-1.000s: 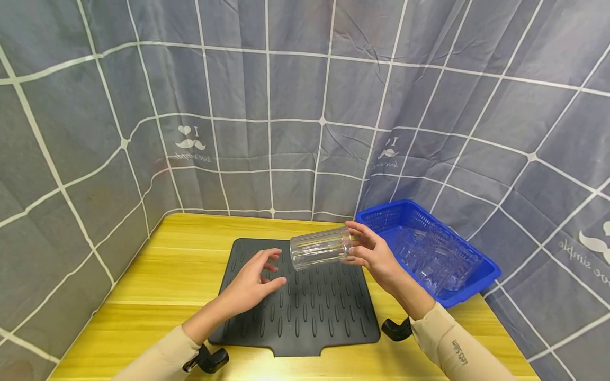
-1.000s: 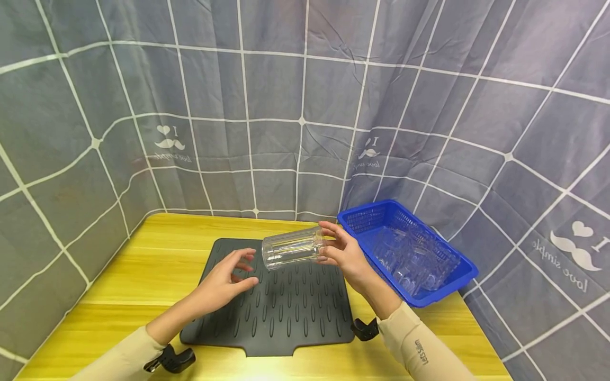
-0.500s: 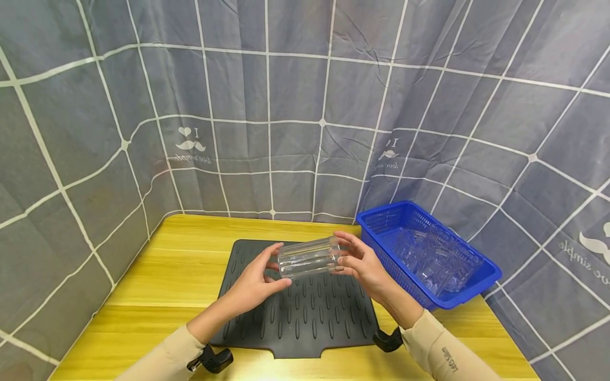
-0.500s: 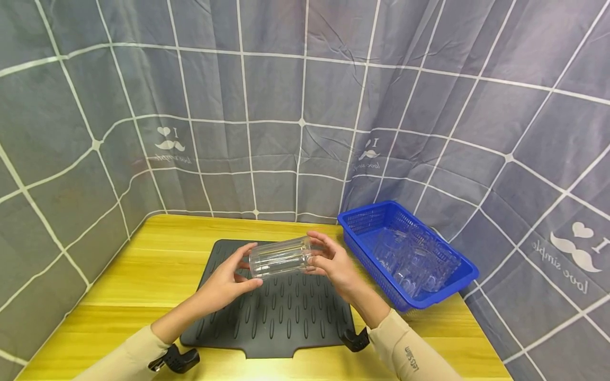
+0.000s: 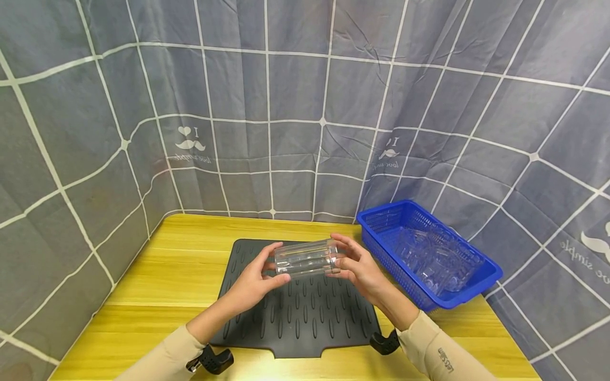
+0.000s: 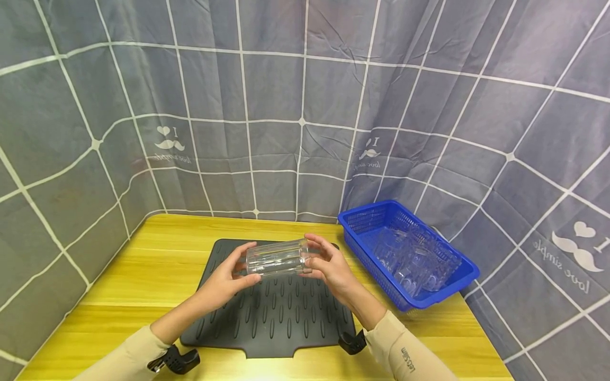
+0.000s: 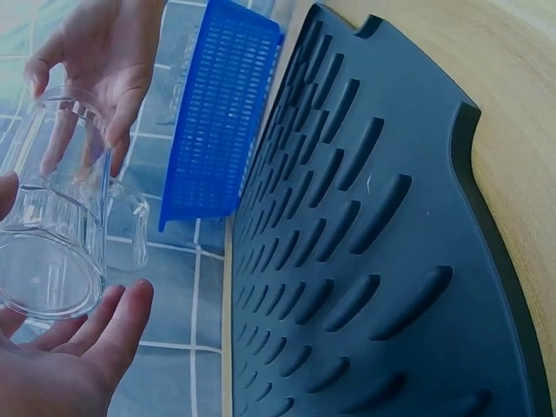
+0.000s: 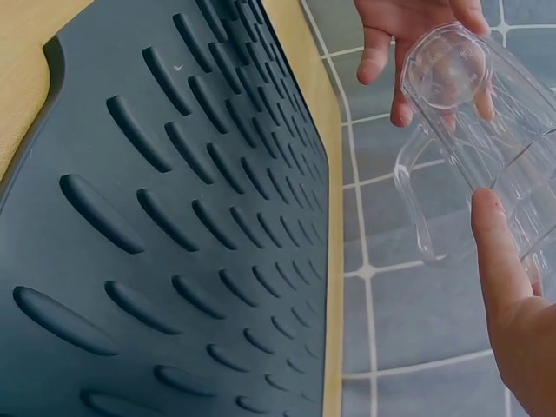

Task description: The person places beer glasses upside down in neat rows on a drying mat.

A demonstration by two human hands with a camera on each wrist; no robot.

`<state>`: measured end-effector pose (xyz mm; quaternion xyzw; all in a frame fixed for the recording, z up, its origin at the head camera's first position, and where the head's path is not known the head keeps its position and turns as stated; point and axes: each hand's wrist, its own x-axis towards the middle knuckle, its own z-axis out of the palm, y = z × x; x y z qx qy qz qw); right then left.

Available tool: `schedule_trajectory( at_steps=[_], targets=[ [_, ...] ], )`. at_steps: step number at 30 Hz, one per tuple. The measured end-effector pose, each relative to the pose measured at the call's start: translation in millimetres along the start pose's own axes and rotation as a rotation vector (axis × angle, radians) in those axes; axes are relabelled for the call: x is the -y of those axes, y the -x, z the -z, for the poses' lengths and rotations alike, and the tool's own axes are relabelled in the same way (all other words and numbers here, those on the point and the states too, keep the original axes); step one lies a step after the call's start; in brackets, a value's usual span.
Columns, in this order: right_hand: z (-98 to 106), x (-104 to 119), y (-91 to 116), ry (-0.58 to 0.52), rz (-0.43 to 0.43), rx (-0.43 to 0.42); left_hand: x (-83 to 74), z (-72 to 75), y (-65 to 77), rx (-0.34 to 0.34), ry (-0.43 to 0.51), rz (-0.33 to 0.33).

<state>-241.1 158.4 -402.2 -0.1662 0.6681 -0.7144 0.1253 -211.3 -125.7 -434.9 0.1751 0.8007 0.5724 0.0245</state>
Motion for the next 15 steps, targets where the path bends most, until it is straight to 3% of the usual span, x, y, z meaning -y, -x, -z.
schedule_trajectory(
  at_steps=[15],
  targets=[
    [4.7, -8.3, 1.1, -0.109, -0.010, 0.094, 1.6, -0.3, 2.2, -0.047, 0.065, -0.018]
  ],
)
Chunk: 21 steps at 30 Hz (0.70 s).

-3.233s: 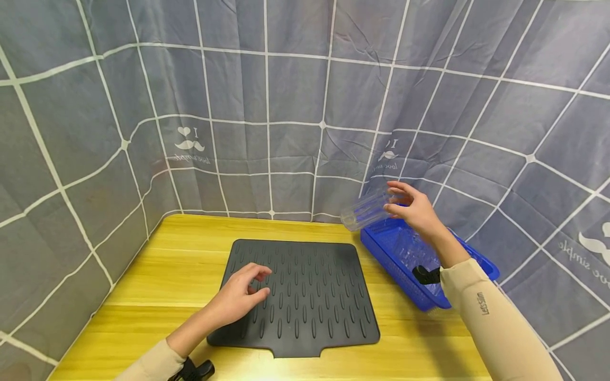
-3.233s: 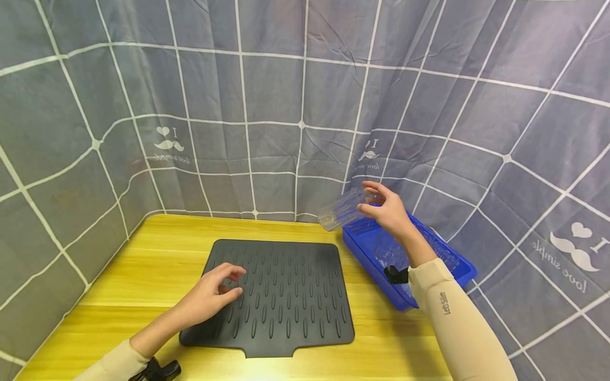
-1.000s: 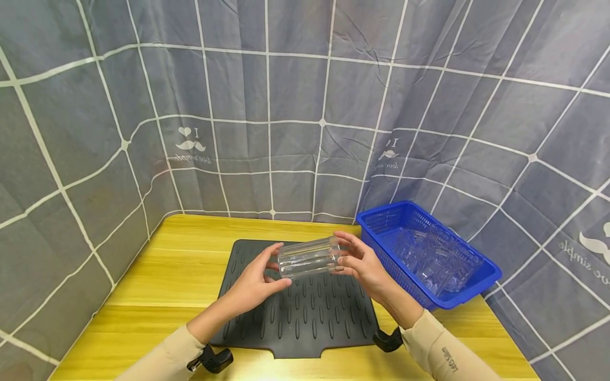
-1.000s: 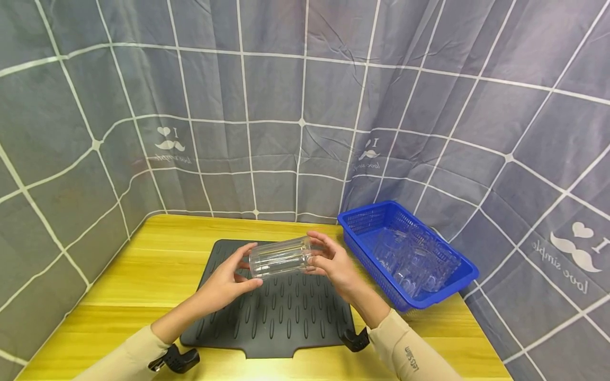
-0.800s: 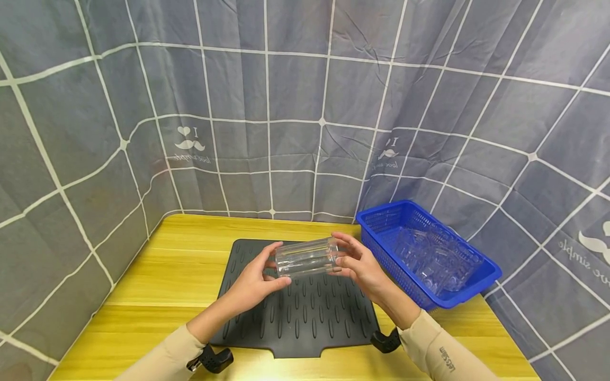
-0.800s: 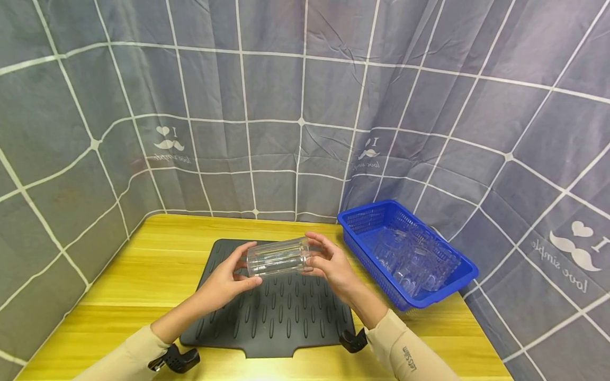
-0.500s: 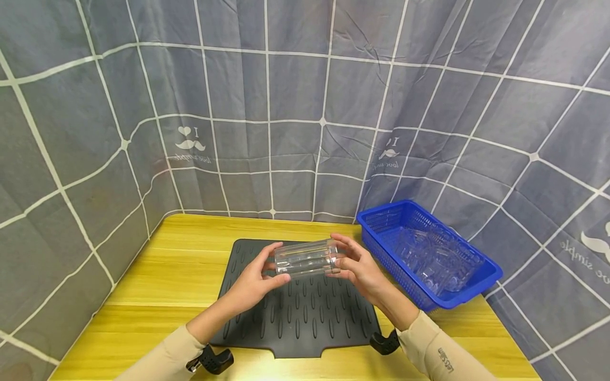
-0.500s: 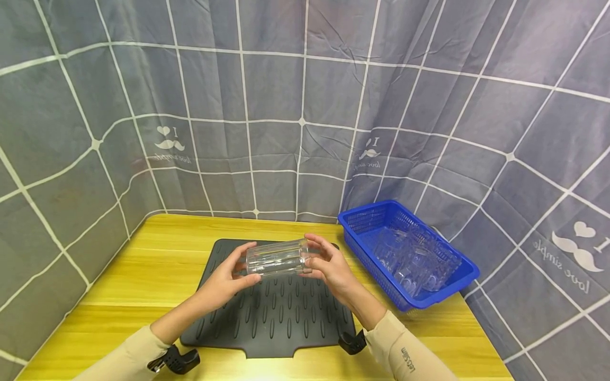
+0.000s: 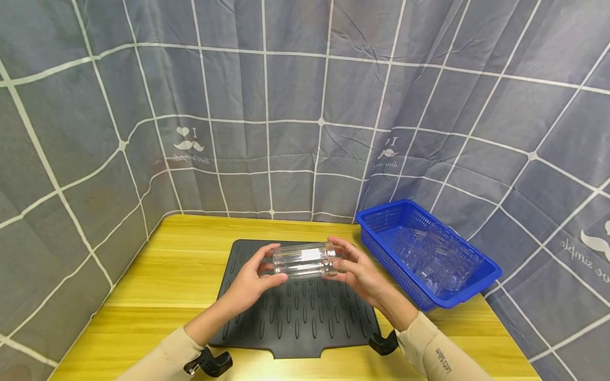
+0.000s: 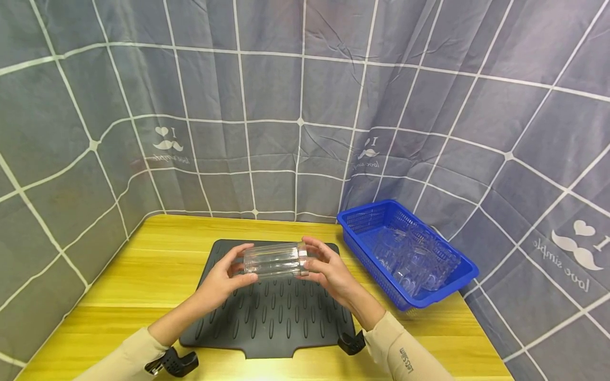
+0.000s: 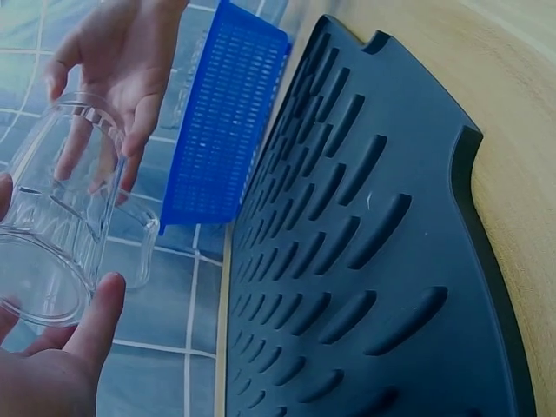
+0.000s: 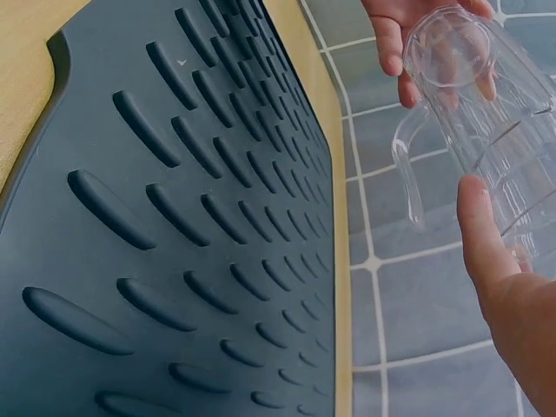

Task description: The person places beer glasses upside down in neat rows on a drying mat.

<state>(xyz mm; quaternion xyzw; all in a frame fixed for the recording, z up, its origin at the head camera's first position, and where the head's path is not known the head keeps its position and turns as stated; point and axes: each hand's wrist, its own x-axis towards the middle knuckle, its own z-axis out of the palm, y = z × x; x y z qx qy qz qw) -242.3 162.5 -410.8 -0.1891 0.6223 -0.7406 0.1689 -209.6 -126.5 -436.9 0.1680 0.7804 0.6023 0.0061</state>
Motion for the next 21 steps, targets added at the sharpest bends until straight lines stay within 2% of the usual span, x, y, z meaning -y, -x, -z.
schedule_trajectory(
  at_steps=[8, 15, 21],
  targets=[
    [1.6, 1.0, 0.1, -0.025, -0.028, 0.026, -4.0, 3.0, -1.4, -0.016, -0.005, -0.018],
    [1.6, -0.3, -1.3, 0.021, -0.037, 0.035, -5.9, 8.6, -3.6, -0.027, -0.030, -0.034],
    [3.5, -3.5, -2.3, 0.060, -0.043, 0.031, -5.4, 18.3, -6.1, -0.030, -0.099, -0.056]
  ],
)
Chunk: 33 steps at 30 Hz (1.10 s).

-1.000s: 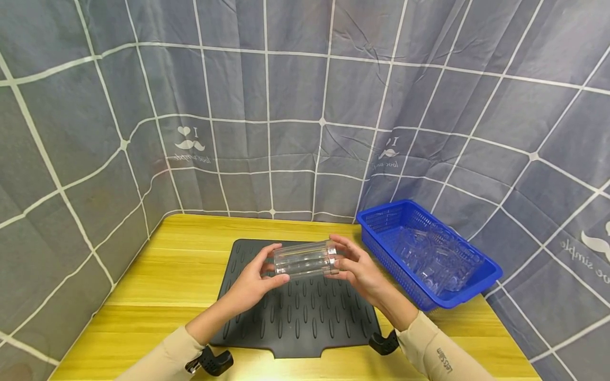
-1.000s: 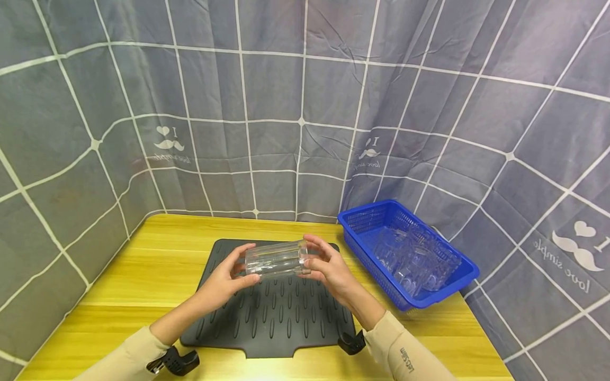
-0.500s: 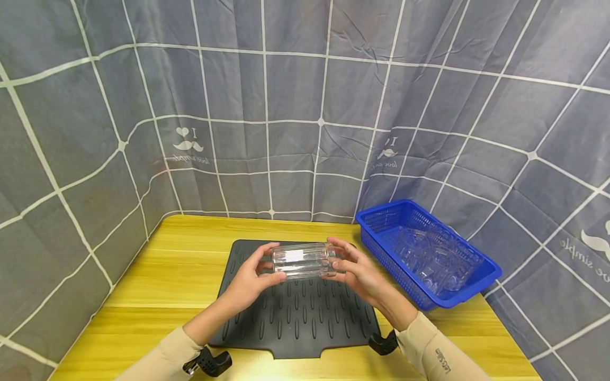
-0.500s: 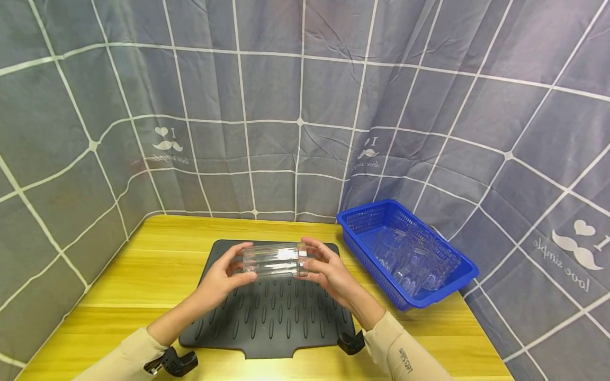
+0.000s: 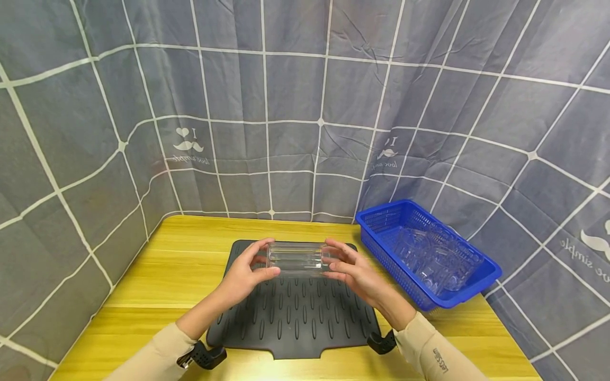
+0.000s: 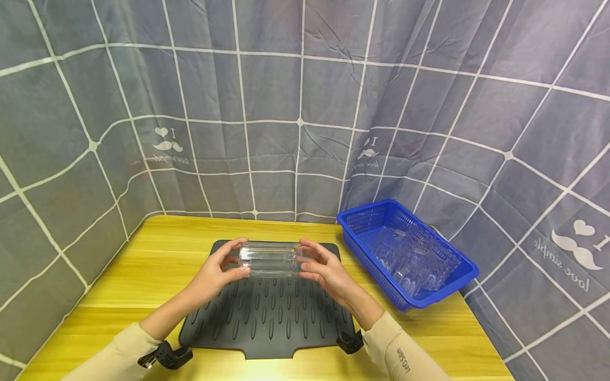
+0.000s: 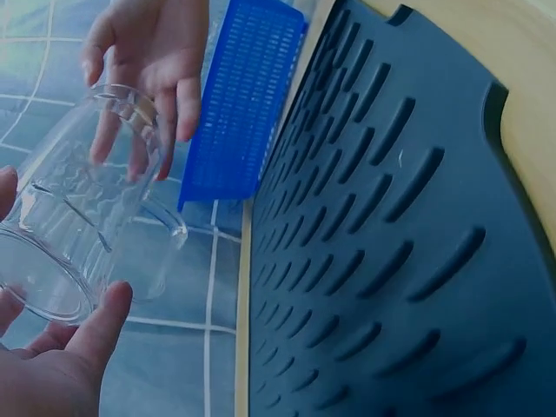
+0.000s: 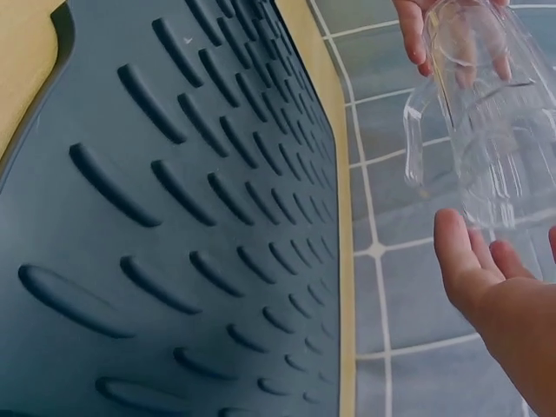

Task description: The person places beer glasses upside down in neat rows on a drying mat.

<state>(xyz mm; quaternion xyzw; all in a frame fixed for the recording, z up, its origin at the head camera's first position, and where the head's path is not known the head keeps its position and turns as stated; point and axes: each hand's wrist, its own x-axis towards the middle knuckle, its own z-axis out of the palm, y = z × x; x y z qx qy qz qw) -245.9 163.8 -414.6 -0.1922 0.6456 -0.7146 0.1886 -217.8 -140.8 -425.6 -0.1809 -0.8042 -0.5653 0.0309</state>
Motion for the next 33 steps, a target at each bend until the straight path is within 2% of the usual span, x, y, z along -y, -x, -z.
schedule_trajectory(
  at_steps=[10, 19, 24, 33],
  targets=[
    [7.5, -10.2, 1.2, 0.080, 0.006, -0.048, 3.9, 28.6, -8.4, -0.011, -0.120, 0.018],
    [14.5, -14.5, 3.8, 0.158, -0.027, -0.102, 2.0, 54.7, -21.8, -0.055, -0.265, 0.006],
    [17.2, -15.0, 6.5, 0.180, -0.027, -0.101, 1.8, 63.3, -29.9, -0.067, -0.333, 0.015],
    [24.2, -21.4, 7.7, 0.215, -0.049, -0.113, -2.6, 70.2, -45.1, -0.073, -0.443, 0.028]
  ],
)
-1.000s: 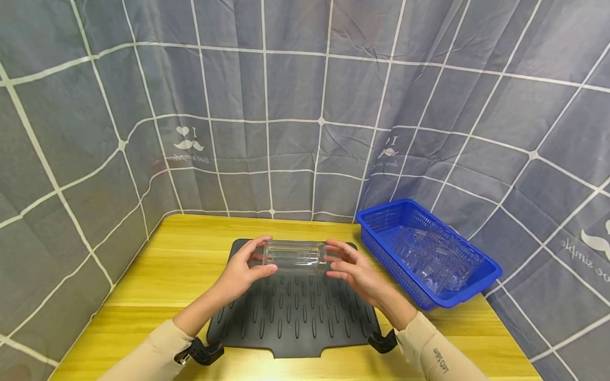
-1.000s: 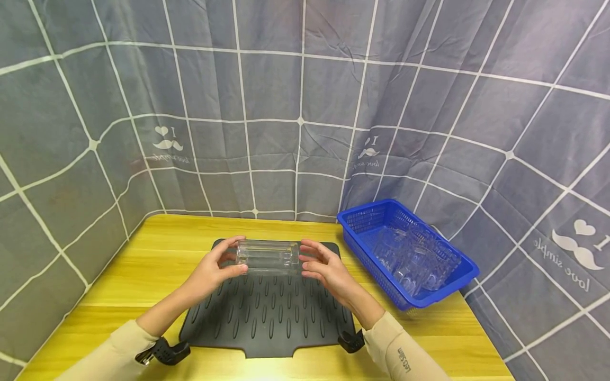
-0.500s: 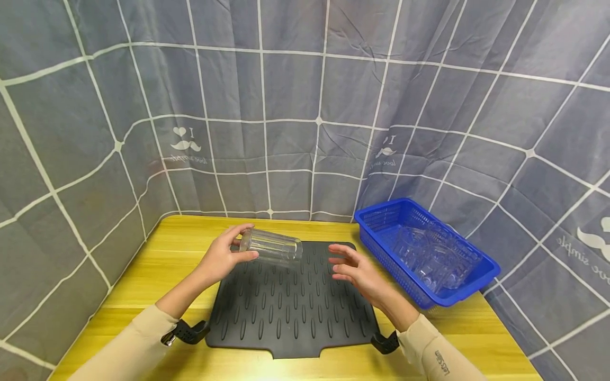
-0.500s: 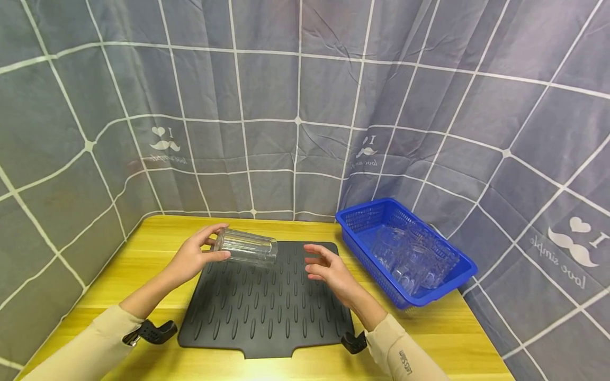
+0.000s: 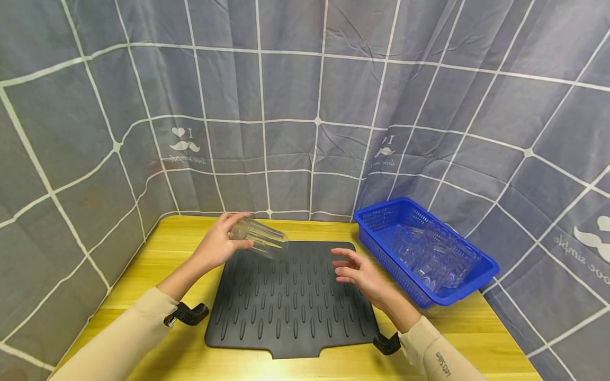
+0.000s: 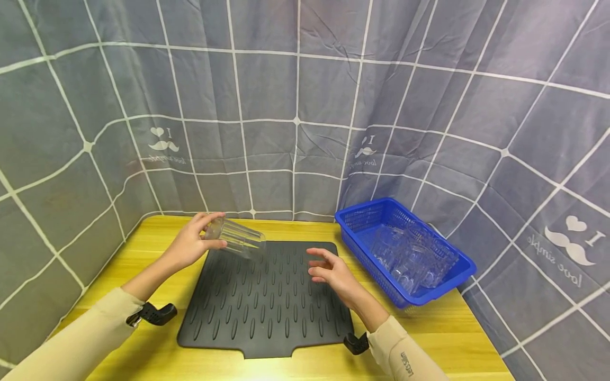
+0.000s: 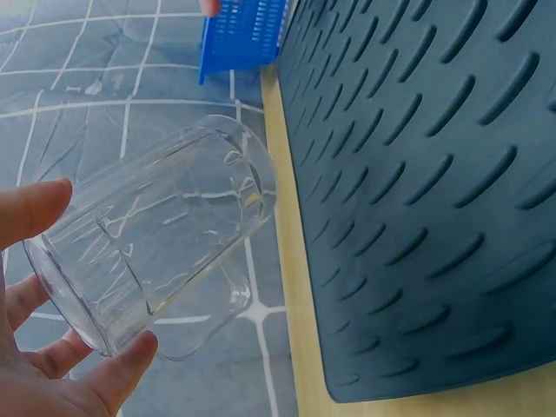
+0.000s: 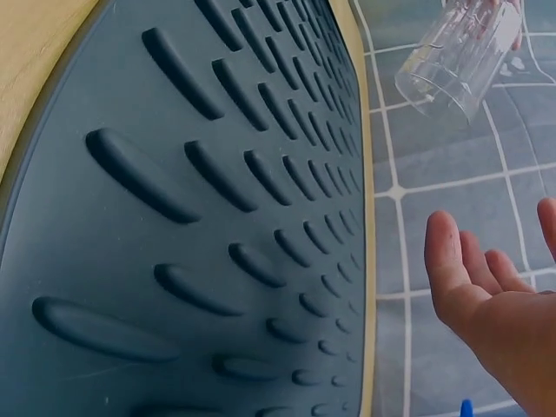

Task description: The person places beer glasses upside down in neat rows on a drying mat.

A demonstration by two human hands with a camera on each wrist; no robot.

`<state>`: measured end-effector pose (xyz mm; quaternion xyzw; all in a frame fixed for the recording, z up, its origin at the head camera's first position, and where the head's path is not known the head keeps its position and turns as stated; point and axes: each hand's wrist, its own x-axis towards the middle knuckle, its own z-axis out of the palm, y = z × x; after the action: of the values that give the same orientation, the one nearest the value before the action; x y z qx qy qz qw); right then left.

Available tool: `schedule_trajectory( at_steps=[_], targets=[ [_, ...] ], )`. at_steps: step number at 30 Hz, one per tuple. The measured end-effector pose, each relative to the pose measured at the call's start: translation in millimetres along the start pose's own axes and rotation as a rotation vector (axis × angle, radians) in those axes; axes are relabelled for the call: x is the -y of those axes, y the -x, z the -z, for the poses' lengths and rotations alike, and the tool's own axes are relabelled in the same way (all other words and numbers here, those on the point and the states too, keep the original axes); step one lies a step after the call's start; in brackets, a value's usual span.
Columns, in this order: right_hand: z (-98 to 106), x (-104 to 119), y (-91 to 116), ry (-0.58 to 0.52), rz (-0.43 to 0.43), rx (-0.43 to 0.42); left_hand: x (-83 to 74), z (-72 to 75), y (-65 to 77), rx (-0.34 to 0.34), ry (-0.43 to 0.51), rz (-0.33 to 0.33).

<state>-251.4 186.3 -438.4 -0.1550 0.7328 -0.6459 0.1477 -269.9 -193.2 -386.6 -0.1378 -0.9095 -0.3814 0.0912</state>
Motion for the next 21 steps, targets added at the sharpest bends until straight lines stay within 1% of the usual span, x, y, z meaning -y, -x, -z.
schedule_trajectory(
  at_steps=[4, 7, 11, 13, 17, 21],
  targets=[
    [2.6, -1.4, 2.0, 0.036, -0.003, 0.004, -0.4, 3.0, -6.3, 0.022, -0.029, 0.017],
    [5.5, -1.8, 4.5, 0.135, -0.010, 0.016, -0.6, 5.8, -11.1, 0.036, -0.052, 0.020],
    [9.6, -5.6, 7.7, 0.296, -0.021, 0.068, -0.9, 8.5, -15.7, 0.061, -0.085, 0.029],
    [10.6, -8.3, 8.8, 0.343, -0.012, 0.096, -0.3, 8.6, -17.2, 0.077, -0.101, 0.029],
    [10.8, -11.3, 10.4, 0.386, 0.022, 0.118, 2.0, 7.5, -20.9, 0.097, -0.126, 0.031],
    [10.4, -11.1, 11.4, 0.390, 0.029, 0.115, 5.7, 6.9, -26.9, 0.100, -0.150, 0.030]
  ],
)
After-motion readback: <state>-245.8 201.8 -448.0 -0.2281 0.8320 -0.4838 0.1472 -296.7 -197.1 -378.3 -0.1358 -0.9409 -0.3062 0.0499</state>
